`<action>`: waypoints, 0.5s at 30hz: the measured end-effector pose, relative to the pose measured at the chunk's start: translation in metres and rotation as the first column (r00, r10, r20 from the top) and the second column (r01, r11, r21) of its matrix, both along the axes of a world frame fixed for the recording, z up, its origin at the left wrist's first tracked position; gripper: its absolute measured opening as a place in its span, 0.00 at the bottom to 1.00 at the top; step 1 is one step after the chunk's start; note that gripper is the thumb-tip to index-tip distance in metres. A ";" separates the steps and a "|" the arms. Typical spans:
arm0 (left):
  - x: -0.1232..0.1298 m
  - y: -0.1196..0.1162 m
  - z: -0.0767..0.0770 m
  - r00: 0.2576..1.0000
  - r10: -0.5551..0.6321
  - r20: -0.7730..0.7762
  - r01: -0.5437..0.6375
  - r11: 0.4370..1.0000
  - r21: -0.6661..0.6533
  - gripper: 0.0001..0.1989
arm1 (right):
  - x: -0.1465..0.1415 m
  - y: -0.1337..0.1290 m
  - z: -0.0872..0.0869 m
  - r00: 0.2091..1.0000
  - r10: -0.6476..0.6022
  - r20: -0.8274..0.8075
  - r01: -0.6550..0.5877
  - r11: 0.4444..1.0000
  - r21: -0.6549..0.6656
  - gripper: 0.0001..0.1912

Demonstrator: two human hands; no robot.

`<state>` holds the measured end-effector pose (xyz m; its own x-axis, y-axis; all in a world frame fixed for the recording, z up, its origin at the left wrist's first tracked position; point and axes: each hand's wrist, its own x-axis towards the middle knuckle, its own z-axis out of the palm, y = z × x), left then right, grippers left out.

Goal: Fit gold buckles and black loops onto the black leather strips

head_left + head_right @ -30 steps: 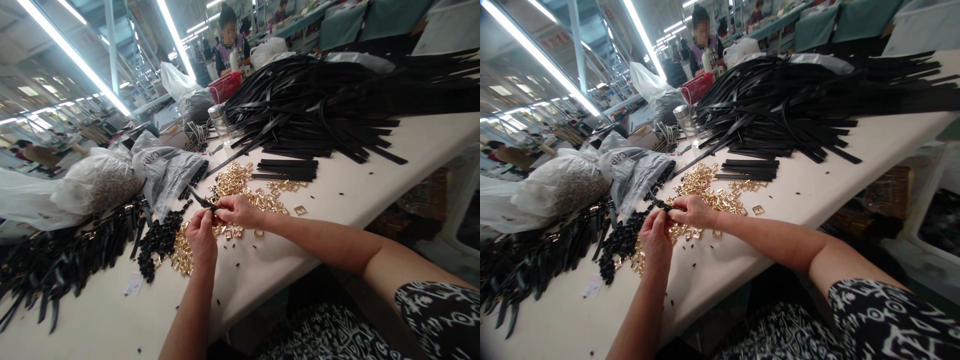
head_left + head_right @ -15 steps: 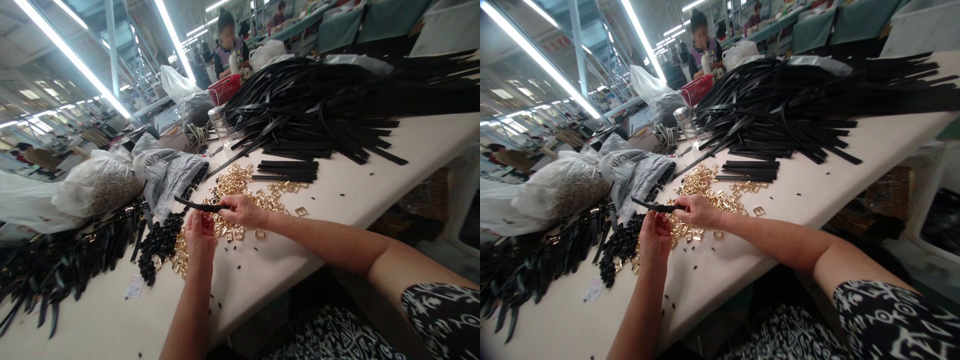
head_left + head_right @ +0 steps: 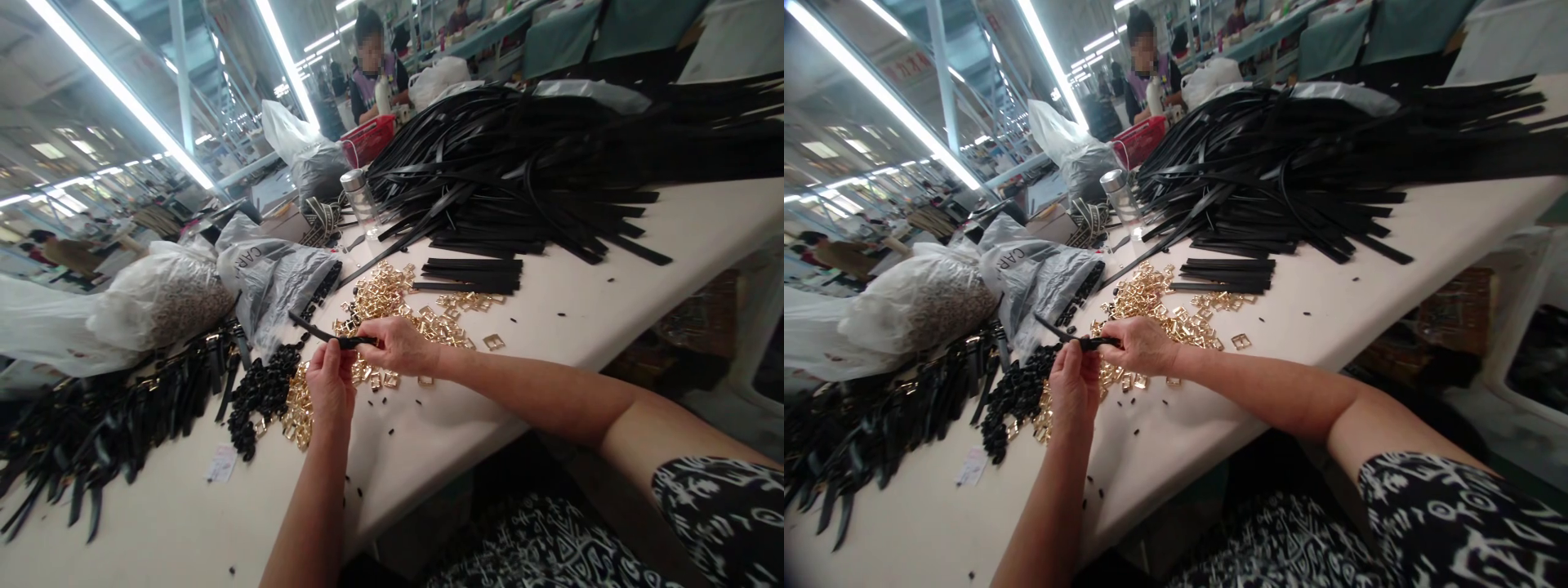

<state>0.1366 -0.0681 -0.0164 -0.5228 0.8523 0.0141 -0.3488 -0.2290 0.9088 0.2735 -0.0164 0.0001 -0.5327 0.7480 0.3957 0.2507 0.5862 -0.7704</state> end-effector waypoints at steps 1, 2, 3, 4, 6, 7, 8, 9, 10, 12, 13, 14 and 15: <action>0.000 0.000 0.000 1.000 0.001 0.006 -0.001 1.000 -0.008 0.18 | 0.000 0.000 0.000 1.000 -0.006 0.009 0.006 1.000 0.002 0.06; 0.000 0.001 -0.001 1.000 0.000 0.013 0.000 1.000 -0.014 0.17 | 0.000 -0.001 0.000 1.000 -0.011 0.018 0.011 1.000 -0.003 0.07; 0.000 0.001 -0.001 1.000 -0.003 0.018 0.003 1.000 -0.017 0.17 | 0.001 -0.001 0.001 0.999 -0.017 0.027 0.018 1.000 -0.014 0.07; 0.000 0.001 -0.001 1.000 -0.007 0.016 0.007 1.000 -0.015 0.16 | 0.001 0.000 0.001 0.999 -0.020 0.034 0.021 0.999 -0.027 0.08; -0.001 0.000 -0.002 0.999 -0.031 -0.013 0.031 1.000 0.000 0.15 | 0.002 0.000 0.003 0.999 -0.014 0.044 0.016 0.999 -0.047 0.08; -0.002 -0.001 -0.003 0.998 -0.054 -0.041 0.055 0.998 0.006 0.15 | 0.002 0.000 0.004 0.999 -0.006 0.047 0.008 0.999 -0.050 0.08; -0.003 -0.002 -0.003 0.994 -0.082 -0.073 0.082 0.997 0.004 0.15 | 0.003 -0.001 0.005 0.999 0.004 0.051 -0.001 0.999 -0.049 0.08; -0.004 -0.002 -0.003 0.988 -0.108 -0.107 0.108 0.994 -0.005 0.16 | 0.003 -0.001 0.006 0.998 0.017 0.058 -0.015 0.999 -0.047 0.08; -0.005 -0.002 -0.003 0.982 -0.125 -0.140 0.123 0.992 -0.018 0.16 | 0.004 -0.001 0.007 0.997 0.031 0.070 -0.028 0.999 -0.045 0.07; -0.008 -0.002 -0.003 0.975 -0.124 -0.182 0.116 0.992 -0.056 0.15 | 0.004 -0.001 0.007 0.994 0.053 0.092 -0.048 0.998 -0.050 0.07; -0.009 -0.002 -0.002 0.977 -0.115 -0.181 0.103 0.992 -0.074 0.15 | 0.004 -0.001 0.006 0.995 0.055 0.088 -0.051 0.997 -0.055 0.06; -0.009 -0.001 -0.002 0.981 -0.105 -0.163 0.092 0.992 -0.089 0.14 | 0.004 -0.001 0.005 0.996 0.055 0.072 -0.051 0.997 -0.058 0.06; -0.010 0.000 -0.002 0.986 -0.099 -0.133 0.086 0.991 -0.102 0.13 | 0.004 -0.001 0.004 0.998 0.049 0.045 -0.046 0.997 -0.059 0.09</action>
<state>0.1266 -0.0681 -0.0188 -0.4405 0.8977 -0.0037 -0.2348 -0.1113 0.9657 0.2773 -0.0169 0.0037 -0.5853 0.7423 0.3261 0.2601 0.5529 -0.7916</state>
